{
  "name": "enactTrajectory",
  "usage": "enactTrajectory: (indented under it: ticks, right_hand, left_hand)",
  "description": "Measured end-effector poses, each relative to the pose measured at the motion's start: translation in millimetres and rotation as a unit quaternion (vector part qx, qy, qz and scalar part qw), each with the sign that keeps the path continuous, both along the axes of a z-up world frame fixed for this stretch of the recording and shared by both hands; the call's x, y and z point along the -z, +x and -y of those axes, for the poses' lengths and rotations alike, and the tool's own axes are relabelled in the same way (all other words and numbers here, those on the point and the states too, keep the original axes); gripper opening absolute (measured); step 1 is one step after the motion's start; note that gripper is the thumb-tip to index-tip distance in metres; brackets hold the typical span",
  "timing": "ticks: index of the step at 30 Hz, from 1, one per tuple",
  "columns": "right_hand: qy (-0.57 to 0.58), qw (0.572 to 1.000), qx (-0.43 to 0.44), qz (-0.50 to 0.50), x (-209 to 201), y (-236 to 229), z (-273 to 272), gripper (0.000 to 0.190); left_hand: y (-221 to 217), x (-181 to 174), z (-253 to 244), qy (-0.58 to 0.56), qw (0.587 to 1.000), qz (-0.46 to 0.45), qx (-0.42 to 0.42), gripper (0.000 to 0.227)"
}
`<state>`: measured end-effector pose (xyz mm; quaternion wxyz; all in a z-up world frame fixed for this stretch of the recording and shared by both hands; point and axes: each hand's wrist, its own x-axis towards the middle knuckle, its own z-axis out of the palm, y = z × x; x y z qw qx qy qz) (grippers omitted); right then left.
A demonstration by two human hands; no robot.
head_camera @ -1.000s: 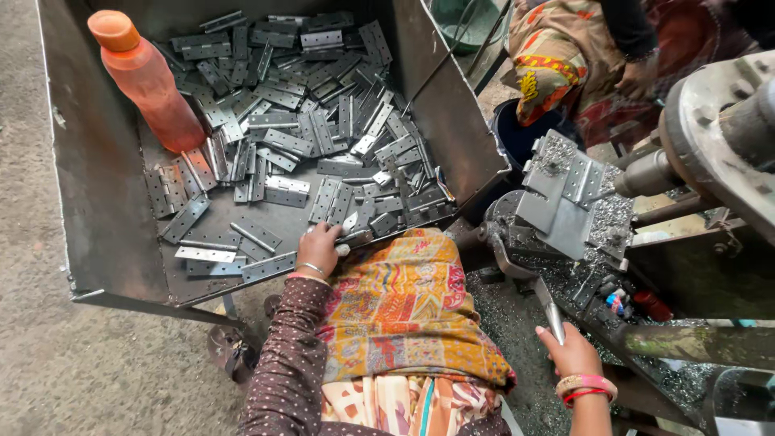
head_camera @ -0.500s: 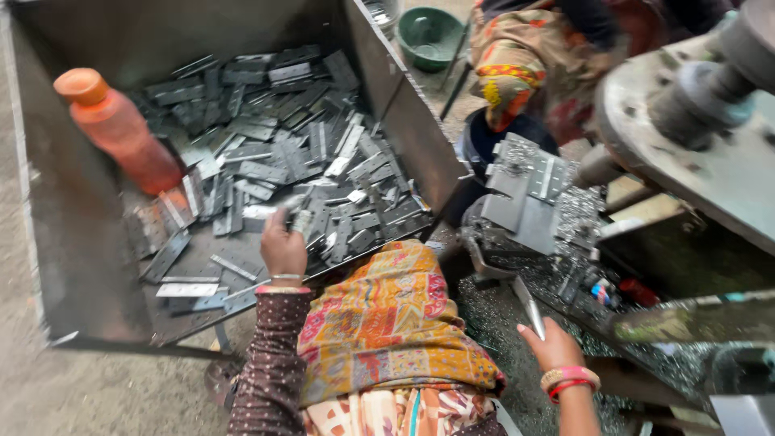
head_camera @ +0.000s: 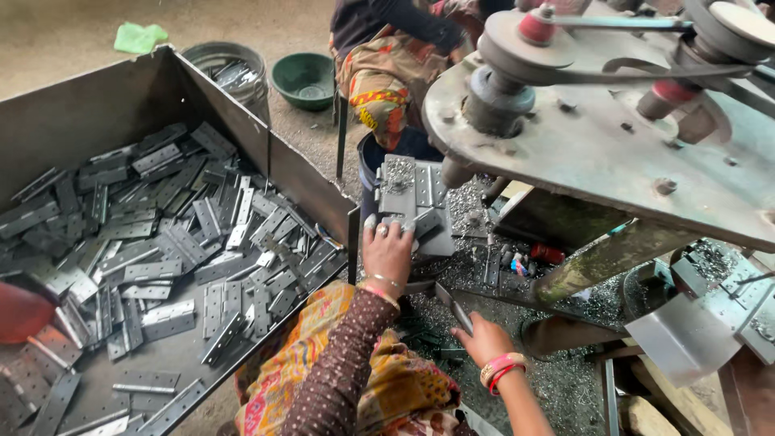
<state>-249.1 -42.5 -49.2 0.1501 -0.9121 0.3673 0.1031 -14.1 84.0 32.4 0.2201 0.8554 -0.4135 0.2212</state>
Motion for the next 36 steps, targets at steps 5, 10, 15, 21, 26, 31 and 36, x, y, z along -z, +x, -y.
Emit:
enactTrajectory:
  ticks: [5, 10, 15, 21, 26, 31, 36]
  right_hand:
    - [0.016, 1.0, 0.009, -0.024, 6, -1, -2, 0.051]
    - [0.029, 0.999, 0.012, -0.025, -1, -2, -3, 0.051]
    - [0.044, 0.998, 0.017, -0.035, -7, 2, -4, 0.049]
    - [0.005, 1.0, 0.012, -0.018, -13, 0, -12, 0.056]
    - [-0.036, 0.945, -0.06, 0.319, -19, -4, -18, 0.046]
    - [0.38, 0.8, 0.114, 0.45, -25, -15, -6, 0.048]
    - [0.468, 0.716, 0.18, 0.485, -39, -15, -2, 0.045]
  left_hand:
    - [-1, 23, 4, 0.011, 0.998, 0.068, -0.005, 0.029]
    - [19, 22, 7, 0.002, 1.0, -0.01, 0.013, 0.029]
    - [27, 23, 6, -0.024, 1.0, -0.005, 0.016, 0.018]
    - [12, 14, -7, -0.17, 0.977, -0.121, 0.044, 0.026]
    - [-44, 10, -29, -0.211, 0.943, -0.249, 0.07, 0.034]
    - [-107, 21, -50, -0.177, 0.949, -0.036, 0.257, 0.023]
    - [-127, 21, -49, -0.109, 0.955, -0.042, 0.274, 0.039]
